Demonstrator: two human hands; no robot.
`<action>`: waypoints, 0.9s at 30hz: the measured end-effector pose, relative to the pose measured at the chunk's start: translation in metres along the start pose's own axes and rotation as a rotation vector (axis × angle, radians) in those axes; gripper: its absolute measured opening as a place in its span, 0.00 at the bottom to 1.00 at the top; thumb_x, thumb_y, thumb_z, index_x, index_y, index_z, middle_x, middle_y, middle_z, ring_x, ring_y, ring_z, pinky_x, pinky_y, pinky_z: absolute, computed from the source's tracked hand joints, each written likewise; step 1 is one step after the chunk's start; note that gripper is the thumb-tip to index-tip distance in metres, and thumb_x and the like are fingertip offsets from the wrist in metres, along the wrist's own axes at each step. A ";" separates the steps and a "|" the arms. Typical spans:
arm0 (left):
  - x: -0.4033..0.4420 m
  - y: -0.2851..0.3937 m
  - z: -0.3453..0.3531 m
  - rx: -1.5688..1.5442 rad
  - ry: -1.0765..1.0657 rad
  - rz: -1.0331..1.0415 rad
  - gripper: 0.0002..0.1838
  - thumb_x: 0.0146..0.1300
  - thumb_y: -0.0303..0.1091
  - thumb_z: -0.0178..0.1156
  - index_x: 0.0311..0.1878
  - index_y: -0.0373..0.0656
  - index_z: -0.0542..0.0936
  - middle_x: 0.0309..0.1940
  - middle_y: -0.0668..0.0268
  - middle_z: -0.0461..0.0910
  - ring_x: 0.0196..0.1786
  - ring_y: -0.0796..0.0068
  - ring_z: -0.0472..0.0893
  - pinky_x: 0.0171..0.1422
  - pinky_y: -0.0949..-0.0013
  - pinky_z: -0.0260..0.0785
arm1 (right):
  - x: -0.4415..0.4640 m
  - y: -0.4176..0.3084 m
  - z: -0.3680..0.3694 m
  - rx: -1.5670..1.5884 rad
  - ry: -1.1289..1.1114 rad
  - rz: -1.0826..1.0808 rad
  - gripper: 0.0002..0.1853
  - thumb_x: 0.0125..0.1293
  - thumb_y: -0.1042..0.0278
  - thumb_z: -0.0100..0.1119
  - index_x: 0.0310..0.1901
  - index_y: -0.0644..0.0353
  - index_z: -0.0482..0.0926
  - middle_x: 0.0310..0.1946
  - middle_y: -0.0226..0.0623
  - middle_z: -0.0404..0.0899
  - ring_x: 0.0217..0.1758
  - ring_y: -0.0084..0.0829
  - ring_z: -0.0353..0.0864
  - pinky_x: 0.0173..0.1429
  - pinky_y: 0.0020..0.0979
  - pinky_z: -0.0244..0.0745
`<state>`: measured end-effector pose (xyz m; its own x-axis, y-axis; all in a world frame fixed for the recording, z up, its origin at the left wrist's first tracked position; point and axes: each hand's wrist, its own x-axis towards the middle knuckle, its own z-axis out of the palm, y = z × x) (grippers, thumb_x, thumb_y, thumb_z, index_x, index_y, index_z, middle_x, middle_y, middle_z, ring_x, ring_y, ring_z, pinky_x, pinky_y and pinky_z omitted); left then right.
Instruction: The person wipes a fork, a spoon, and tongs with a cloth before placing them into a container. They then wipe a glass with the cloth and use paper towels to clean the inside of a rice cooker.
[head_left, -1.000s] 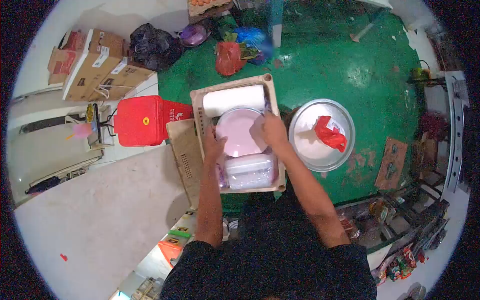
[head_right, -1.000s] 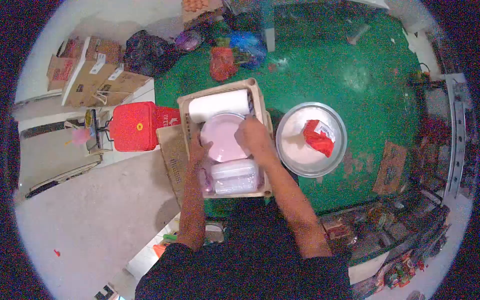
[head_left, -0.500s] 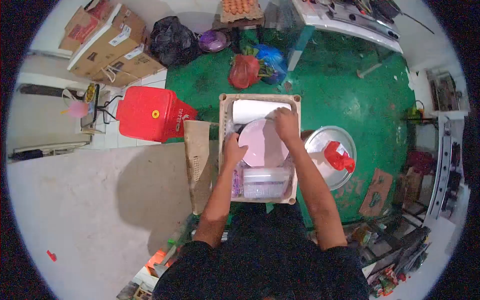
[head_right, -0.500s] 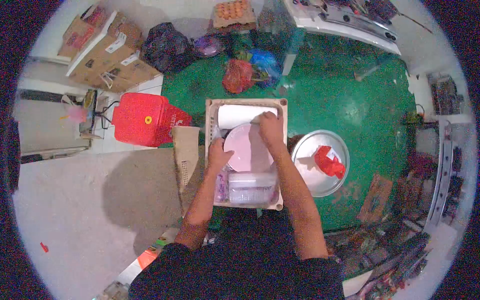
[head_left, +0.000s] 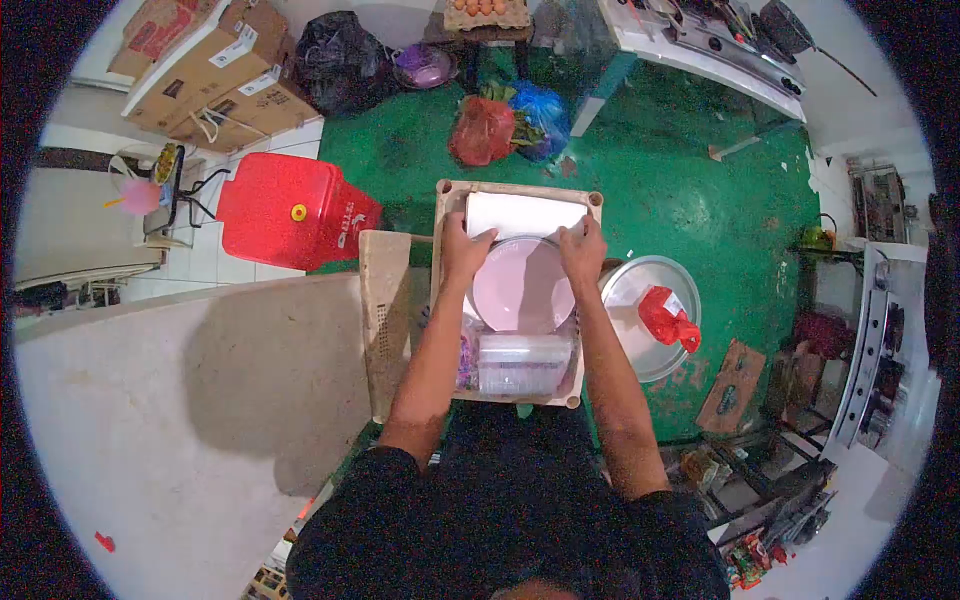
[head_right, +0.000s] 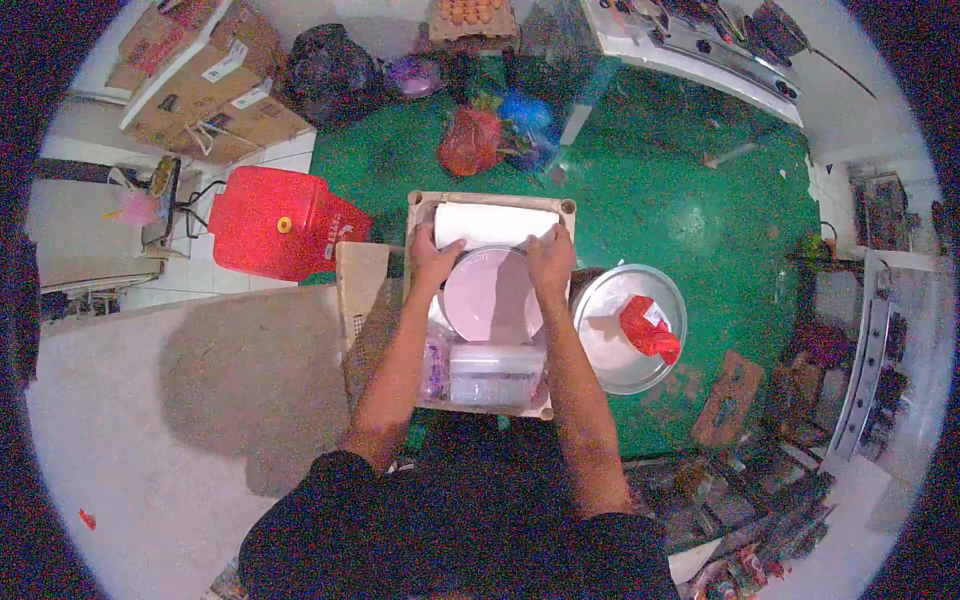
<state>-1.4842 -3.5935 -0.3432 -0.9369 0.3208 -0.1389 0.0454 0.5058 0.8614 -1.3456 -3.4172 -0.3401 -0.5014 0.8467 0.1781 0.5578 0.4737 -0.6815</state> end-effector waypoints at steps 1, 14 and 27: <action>-0.001 -0.005 -0.002 -0.031 -0.007 0.024 0.29 0.44 0.32 0.77 0.49 0.37 0.74 0.45 0.54 0.80 0.49 0.60 0.81 0.54 0.58 0.73 | -0.001 -0.002 -0.006 0.095 -0.014 0.035 0.33 0.54 0.62 0.71 0.59 0.70 0.73 0.44 0.52 0.83 0.43 0.50 0.84 0.51 0.39 0.78; -0.006 0.000 -0.006 -0.190 -0.052 0.048 0.25 0.45 0.27 0.77 0.46 0.38 0.76 0.41 0.57 0.82 0.42 0.62 0.83 0.48 0.63 0.75 | 0.037 -0.050 -0.027 -0.127 -0.422 -0.512 0.29 0.53 0.66 0.70 0.58 0.64 0.74 0.54 0.54 0.76 0.59 0.53 0.74 0.63 0.49 0.69; -0.035 0.053 -0.033 0.139 0.116 0.654 0.16 0.42 0.20 0.71 0.35 0.40 0.77 0.53 0.51 0.79 0.64 0.50 0.74 0.63 0.56 0.69 | 0.025 -0.076 -0.066 -0.097 -0.396 -0.551 0.49 0.39 0.60 0.78 0.67 0.57 0.67 0.61 0.51 0.70 0.66 0.53 0.67 0.68 0.51 0.62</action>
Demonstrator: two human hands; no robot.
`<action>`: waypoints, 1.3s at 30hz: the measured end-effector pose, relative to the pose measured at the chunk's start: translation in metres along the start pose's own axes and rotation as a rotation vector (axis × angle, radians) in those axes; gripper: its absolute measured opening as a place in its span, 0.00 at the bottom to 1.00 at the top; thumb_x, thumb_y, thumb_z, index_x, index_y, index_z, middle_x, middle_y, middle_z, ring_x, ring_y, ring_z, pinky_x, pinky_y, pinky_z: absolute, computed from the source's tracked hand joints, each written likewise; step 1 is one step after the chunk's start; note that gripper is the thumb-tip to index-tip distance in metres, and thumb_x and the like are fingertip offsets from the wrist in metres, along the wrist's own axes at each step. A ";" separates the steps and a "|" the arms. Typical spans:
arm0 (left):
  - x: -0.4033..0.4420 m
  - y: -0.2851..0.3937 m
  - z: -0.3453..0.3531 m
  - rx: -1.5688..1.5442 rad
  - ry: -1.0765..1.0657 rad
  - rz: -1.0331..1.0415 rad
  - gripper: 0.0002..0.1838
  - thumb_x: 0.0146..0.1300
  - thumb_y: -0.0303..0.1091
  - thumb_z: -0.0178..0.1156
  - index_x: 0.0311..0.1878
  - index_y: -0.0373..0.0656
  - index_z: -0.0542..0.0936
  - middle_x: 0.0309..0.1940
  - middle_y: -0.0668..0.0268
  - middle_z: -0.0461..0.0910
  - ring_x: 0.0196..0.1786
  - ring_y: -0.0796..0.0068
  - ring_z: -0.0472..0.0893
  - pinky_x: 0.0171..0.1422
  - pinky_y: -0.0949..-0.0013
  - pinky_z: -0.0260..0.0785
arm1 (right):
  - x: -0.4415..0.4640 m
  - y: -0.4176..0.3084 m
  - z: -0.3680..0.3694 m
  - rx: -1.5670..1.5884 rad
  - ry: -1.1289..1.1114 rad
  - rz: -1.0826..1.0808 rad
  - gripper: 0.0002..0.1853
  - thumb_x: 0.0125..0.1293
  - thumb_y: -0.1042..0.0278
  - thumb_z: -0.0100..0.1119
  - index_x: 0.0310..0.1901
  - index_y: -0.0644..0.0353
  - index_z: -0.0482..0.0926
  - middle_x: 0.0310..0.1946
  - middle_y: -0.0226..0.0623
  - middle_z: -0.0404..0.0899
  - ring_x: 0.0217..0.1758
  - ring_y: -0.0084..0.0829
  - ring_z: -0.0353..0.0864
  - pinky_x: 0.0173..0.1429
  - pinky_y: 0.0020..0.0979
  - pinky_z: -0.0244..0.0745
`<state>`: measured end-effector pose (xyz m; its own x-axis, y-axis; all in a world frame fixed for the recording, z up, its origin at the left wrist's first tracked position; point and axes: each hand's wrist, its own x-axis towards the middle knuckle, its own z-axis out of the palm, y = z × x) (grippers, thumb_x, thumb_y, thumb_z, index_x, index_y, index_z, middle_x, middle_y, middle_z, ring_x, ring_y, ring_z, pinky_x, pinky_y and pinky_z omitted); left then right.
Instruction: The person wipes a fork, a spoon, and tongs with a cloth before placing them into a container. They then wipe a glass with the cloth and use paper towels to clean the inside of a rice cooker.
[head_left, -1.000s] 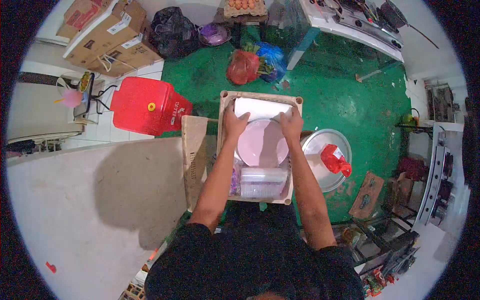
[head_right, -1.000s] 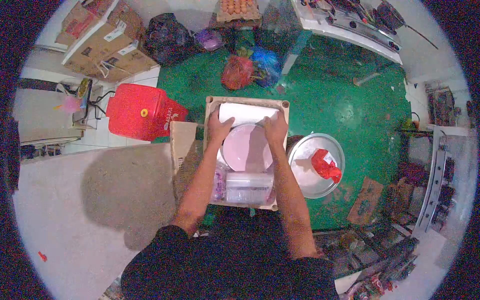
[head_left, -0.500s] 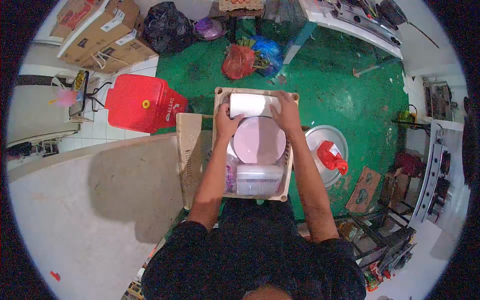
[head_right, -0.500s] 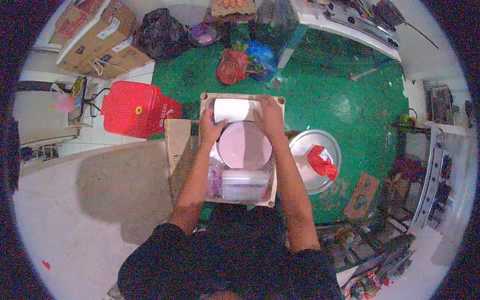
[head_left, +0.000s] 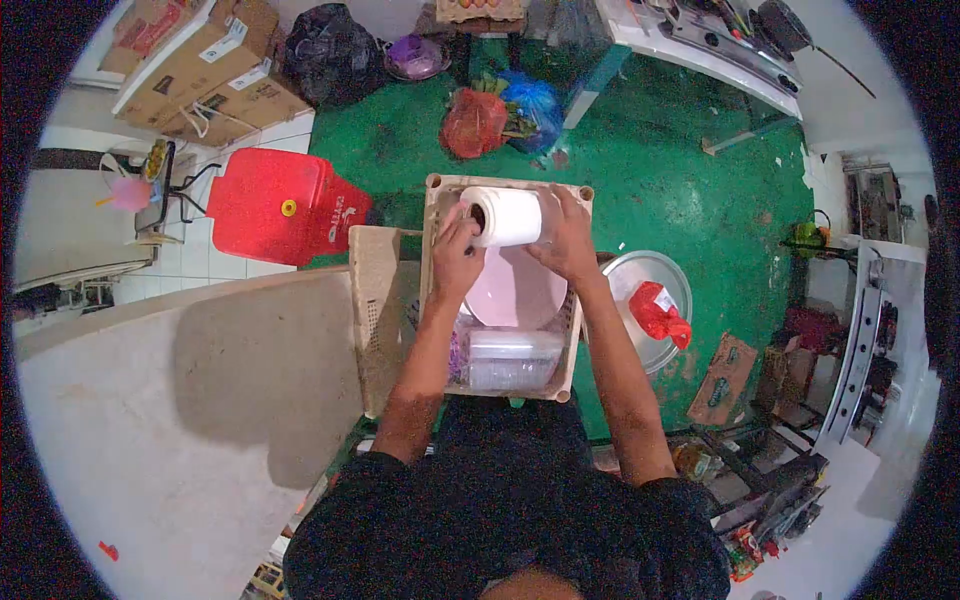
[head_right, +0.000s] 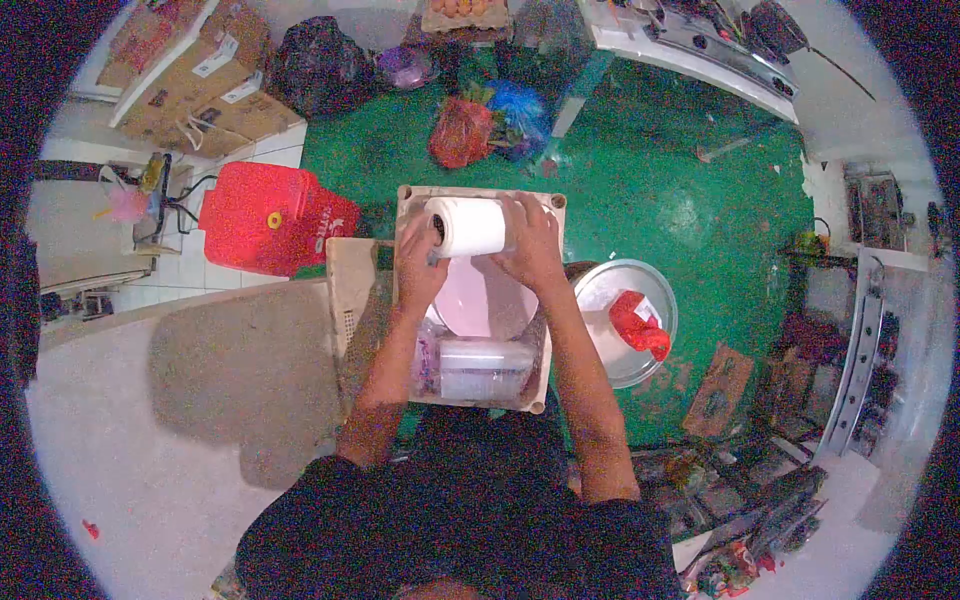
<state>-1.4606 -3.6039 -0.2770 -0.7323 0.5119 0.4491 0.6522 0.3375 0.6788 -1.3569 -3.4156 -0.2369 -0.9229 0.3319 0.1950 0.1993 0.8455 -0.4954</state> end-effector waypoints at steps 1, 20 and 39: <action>-0.002 0.002 -0.004 -0.011 -0.007 0.015 0.17 0.42 0.20 0.72 0.35 0.41 0.77 0.54 0.52 0.79 0.66 0.50 0.73 0.65 0.55 0.67 | 0.001 -0.002 -0.004 -0.007 0.008 -0.031 0.48 0.38 0.60 0.78 0.66 0.57 0.68 0.60 0.51 0.71 0.65 0.53 0.68 0.67 0.50 0.63; 0.019 0.080 -0.087 -1.333 -0.417 -0.758 0.48 0.50 0.38 0.74 0.73 0.39 0.61 0.64 0.59 0.72 0.65 0.64 0.73 0.69 0.63 0.65 | -0.030 -0.084 -0.066 1.527 -0.100 0.439 0.32 0.61 0.57 0.72 0.59 0.71 0.73 0.51 0.41 0.81 0.51 0.30 0.81 0.56 0.31 0.76; -0.122 0.197 -0.051 -1.408 -0.110 -0.810 0.39 0.53 0.47 0.68 0.64 0.32 0.71 0.55 0.51 0.79 0.55 0.57 0.80 0.61 0.57 0.74 | -0.163 -0.037 -0.169 1.334 -0.191 0.343 0.24 0.55 0.72 0.74 0.52 0.71 0.78 0.46 0.43 0.84 0.44 0.32 0.85 0.51 0.33 0.80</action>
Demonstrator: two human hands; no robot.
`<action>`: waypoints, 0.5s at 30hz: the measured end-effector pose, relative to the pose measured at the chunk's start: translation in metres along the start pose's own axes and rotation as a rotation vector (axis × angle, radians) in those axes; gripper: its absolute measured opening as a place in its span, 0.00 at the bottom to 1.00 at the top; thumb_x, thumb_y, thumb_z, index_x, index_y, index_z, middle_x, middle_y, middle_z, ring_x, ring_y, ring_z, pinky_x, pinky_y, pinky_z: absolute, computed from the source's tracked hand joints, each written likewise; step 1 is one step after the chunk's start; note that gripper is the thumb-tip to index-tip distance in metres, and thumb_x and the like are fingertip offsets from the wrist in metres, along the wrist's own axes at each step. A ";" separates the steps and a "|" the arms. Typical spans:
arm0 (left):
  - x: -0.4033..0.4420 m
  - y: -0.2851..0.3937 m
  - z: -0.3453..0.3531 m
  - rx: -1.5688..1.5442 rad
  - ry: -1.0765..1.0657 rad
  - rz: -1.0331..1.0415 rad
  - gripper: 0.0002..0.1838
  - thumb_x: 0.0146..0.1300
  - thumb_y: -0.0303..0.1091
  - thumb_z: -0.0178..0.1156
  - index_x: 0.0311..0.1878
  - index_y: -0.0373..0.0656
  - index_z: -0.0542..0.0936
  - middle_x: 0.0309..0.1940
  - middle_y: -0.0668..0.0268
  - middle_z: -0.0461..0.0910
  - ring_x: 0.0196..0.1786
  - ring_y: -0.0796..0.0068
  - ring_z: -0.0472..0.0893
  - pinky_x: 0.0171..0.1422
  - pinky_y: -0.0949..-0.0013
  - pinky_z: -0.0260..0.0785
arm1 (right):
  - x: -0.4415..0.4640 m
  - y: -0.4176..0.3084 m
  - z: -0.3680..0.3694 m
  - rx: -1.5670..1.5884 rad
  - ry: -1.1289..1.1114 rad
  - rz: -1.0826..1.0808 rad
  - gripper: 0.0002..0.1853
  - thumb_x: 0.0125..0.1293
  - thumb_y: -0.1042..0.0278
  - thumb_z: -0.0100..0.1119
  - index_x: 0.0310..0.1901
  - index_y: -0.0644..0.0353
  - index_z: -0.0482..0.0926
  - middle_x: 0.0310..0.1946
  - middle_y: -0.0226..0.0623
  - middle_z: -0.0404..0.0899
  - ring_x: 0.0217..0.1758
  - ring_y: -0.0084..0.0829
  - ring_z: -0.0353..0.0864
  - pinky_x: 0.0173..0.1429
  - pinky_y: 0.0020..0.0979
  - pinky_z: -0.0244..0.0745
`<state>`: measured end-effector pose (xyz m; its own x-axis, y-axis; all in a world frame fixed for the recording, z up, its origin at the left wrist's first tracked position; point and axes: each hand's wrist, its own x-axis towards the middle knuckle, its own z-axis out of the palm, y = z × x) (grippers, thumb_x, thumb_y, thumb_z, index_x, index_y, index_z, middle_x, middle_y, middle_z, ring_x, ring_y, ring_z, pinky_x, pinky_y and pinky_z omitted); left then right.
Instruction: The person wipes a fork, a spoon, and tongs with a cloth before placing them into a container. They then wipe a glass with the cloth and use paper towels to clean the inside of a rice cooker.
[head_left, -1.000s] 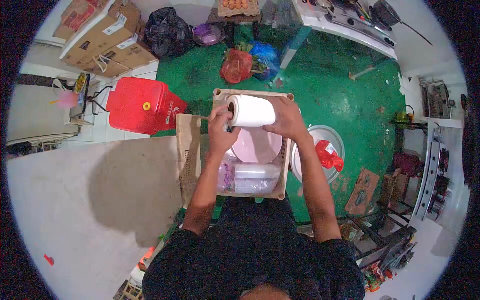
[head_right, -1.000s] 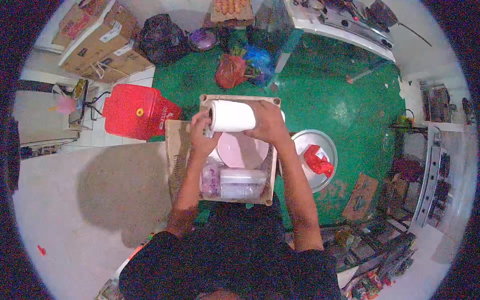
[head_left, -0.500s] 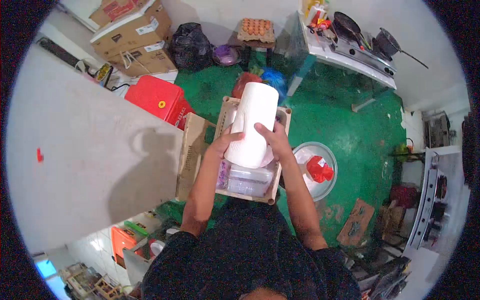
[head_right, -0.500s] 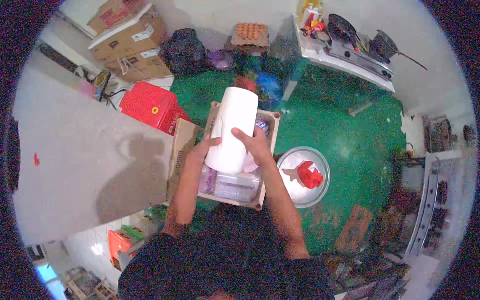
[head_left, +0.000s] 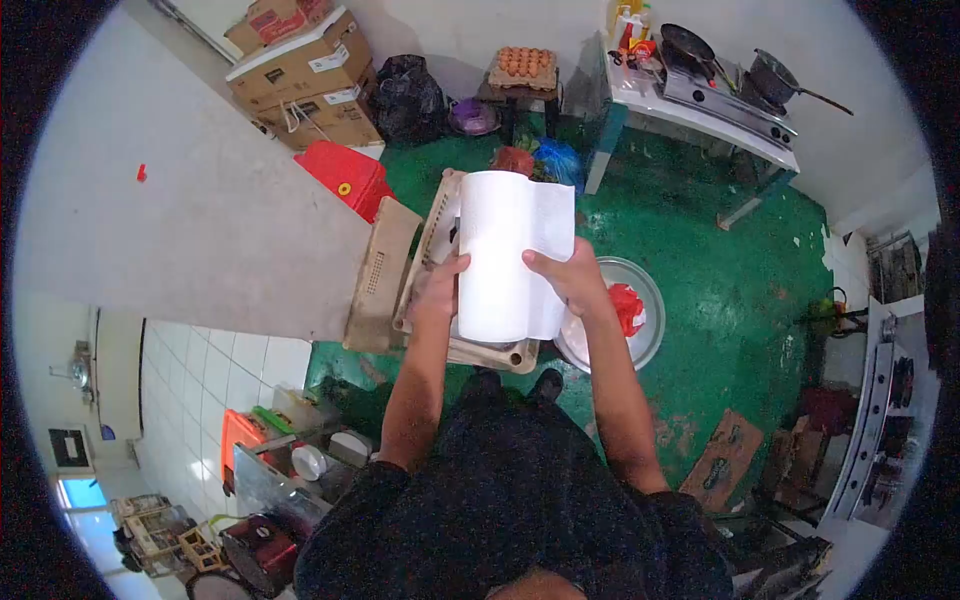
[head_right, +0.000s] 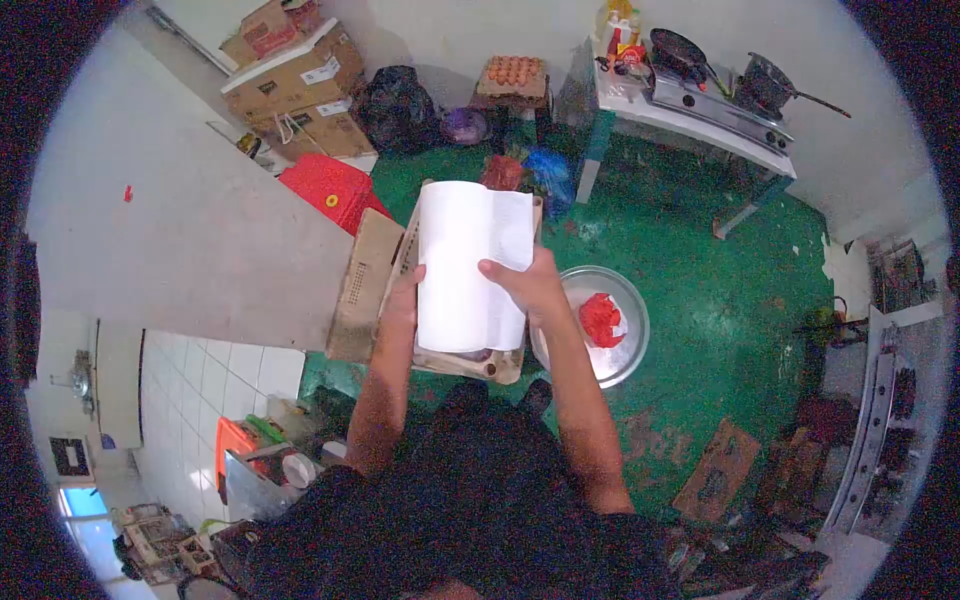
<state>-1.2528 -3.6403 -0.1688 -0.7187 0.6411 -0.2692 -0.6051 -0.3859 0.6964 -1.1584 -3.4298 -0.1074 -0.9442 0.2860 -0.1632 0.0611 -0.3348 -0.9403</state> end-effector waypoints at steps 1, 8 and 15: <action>-0.006 -0.004 0.004 0.000 0.024 0.019 0.40 0.53 0.46 0.69 0.65 0.32 0.69 0.56 0.53 0.78 0.56 0.57 0.80 0.62 0.57 0.74 | -0.006 -0.006 -0.006 -0.034 0.042 -0.011 0.23 0.55 0.73 0.74 0.52 0.71 0.78 0.45 0.43 0.85 0.44 0.31 0.85 0.51 0.33 0.80; -0.030 -0.040 0.001 -0.324 0.053 0.085 0.44 0.47 0.41 0.74 0.66 0.32 0.68 0.56 0.52 0.79 0.55 0.53 0.81 0.61 0.52 0.76 | -0.048 -0.039 -0.036 0.082 0.062 -0.045 0.19 0.56 0.75 0.71 0.49 0.70 0.80 0.42 0.41 0.85 0.40 0.29 0.85 0.46 0.30 0.80; -0.038 -0.073 0.009 -0.197 -0.191 0.068 0.50 0.41 0.46 0.77 0.66 0.32 0.68 0.57 0.51 0.78 0.57 0.51 0.80 0.62 0.49 0.76 | -0.064 -0.057 -0.063 -0.136 0.113 -0.098 0.18 0.56 0.76 0.71 0.48 0.69 0.81 0.42 0.41 0.85 0.38 0.29 0.84 0.44 0.30 0.79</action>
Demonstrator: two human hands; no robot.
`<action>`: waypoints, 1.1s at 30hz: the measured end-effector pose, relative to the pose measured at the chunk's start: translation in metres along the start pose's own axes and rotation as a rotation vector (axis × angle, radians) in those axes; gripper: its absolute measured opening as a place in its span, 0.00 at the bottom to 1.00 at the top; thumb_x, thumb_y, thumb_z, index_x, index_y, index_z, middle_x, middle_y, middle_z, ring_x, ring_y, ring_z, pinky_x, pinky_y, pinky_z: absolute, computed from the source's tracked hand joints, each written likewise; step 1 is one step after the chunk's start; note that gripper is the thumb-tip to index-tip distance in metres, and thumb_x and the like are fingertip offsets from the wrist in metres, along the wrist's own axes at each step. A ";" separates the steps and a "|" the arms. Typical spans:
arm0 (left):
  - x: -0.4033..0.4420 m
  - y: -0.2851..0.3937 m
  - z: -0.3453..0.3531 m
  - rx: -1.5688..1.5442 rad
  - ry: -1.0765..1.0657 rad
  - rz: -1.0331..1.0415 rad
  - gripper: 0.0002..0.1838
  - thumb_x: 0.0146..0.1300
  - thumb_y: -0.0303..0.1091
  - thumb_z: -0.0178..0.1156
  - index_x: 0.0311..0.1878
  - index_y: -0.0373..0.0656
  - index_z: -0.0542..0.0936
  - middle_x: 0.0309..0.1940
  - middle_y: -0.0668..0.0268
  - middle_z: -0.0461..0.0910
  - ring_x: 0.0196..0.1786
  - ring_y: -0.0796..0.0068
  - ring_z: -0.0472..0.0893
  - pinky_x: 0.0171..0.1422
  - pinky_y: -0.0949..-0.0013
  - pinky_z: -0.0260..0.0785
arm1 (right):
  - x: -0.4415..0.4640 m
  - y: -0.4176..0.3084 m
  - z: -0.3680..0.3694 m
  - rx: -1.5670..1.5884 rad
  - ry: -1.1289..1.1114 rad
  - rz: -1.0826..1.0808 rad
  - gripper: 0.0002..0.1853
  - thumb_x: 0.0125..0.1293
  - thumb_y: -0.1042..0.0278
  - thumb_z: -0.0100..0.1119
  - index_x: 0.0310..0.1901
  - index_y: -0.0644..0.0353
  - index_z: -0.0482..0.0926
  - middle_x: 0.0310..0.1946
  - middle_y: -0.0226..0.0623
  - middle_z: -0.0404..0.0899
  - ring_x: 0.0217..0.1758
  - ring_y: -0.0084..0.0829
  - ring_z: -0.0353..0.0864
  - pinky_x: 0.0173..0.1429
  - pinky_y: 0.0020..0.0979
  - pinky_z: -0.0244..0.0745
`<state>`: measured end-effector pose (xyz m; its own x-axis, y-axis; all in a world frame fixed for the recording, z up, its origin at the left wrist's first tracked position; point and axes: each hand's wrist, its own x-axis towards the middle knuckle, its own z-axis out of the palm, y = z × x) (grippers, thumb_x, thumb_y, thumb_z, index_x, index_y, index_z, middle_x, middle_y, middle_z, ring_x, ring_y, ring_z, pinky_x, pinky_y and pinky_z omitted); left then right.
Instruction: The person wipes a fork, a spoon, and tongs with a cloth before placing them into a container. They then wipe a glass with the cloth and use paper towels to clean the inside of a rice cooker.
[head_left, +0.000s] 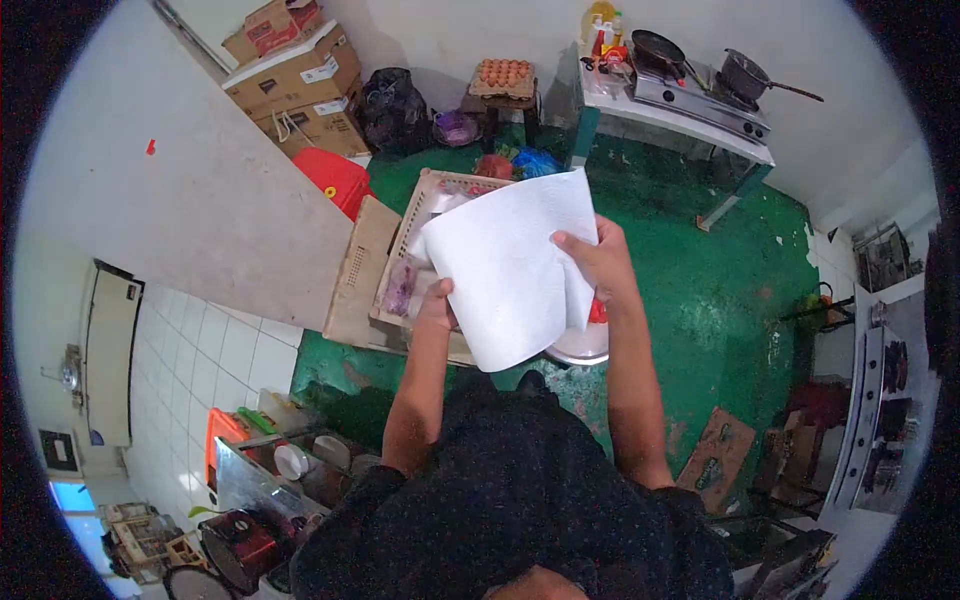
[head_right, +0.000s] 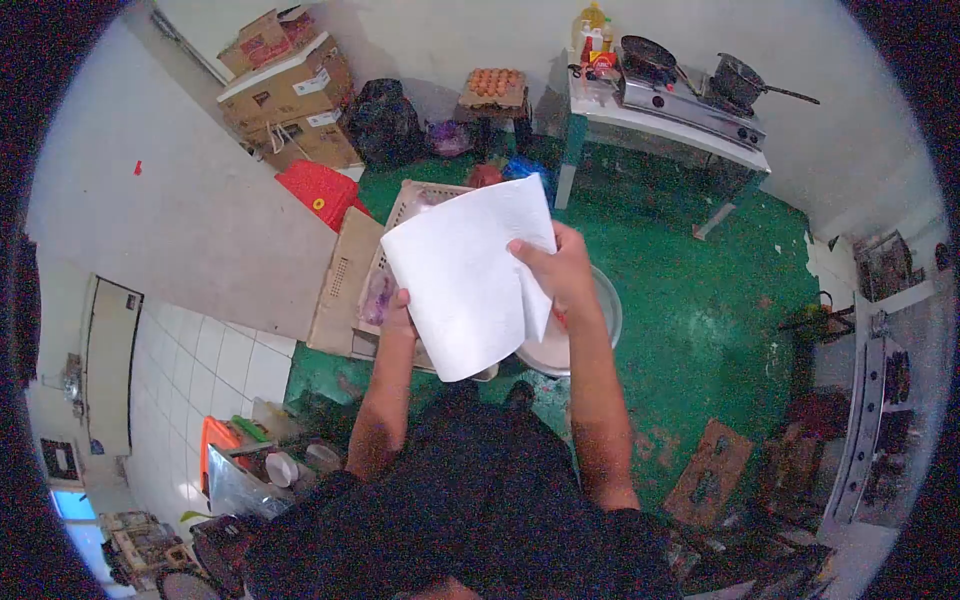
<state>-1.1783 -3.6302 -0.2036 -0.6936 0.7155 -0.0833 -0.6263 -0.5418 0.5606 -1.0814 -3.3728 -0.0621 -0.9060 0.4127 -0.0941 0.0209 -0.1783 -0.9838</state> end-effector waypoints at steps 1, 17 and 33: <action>-0.002 0.006 0.018 0.008 0.004 0.001 0.51 0.40 0.48 0.79 0.66 0.33 0.68 0.58 0.52 0.78 0.57 0.51 0.80 0.62 0.50 0.76 | -0.001 -0.005 -0.004 -0.030 0.006 -0.009 0.17 0.56 0.76 0.71 0.48 0.70 0.81 0.41 0.41 0.85 0.37 0.28 0.84 0.43 0.30 0.80; -0.014 0.028 0.037 0.127 0.073 0.010 0.44 0.44 0.37 0.69 0.65 0.29 0.66 0.54 0.49 0.78 0.54 0.53 0.81 0.60 0.54 0.76 | -0.004 -0.004 -0.030 -0.166 -0.118 0.107 0.16 0.57 0.69 0.73 0.44 0.70 0.83 0.35 0.38 0.86 0.33 0.26 0.83 0.39 0.29 0.78; -0.028 0.036 0.029 0.026 0.205 -0.131 0.41 0.46 0.36 0.69 0.64 0.28 0.67 0.52 0.48 0.77 0.53 0.53 0.81 0.58 0.54 0.77 | 0.010 0.024 -0.029 -0.205 -0.070 0.133 0.12 0.56 0.73 0.73 0.41 0.68 0.86 0.33 0.36 0.86 0.31 0.22 0.83 0.35 0.27 0.77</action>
<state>-1.1712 -3.6568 -0.1569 -0.6663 0.6730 -0.3212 -0.7084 -0.4367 0.5545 -1.0777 -3.3466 -0.0907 -0.9164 0.3339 -0.2207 0.2206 -0.0389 -0.9746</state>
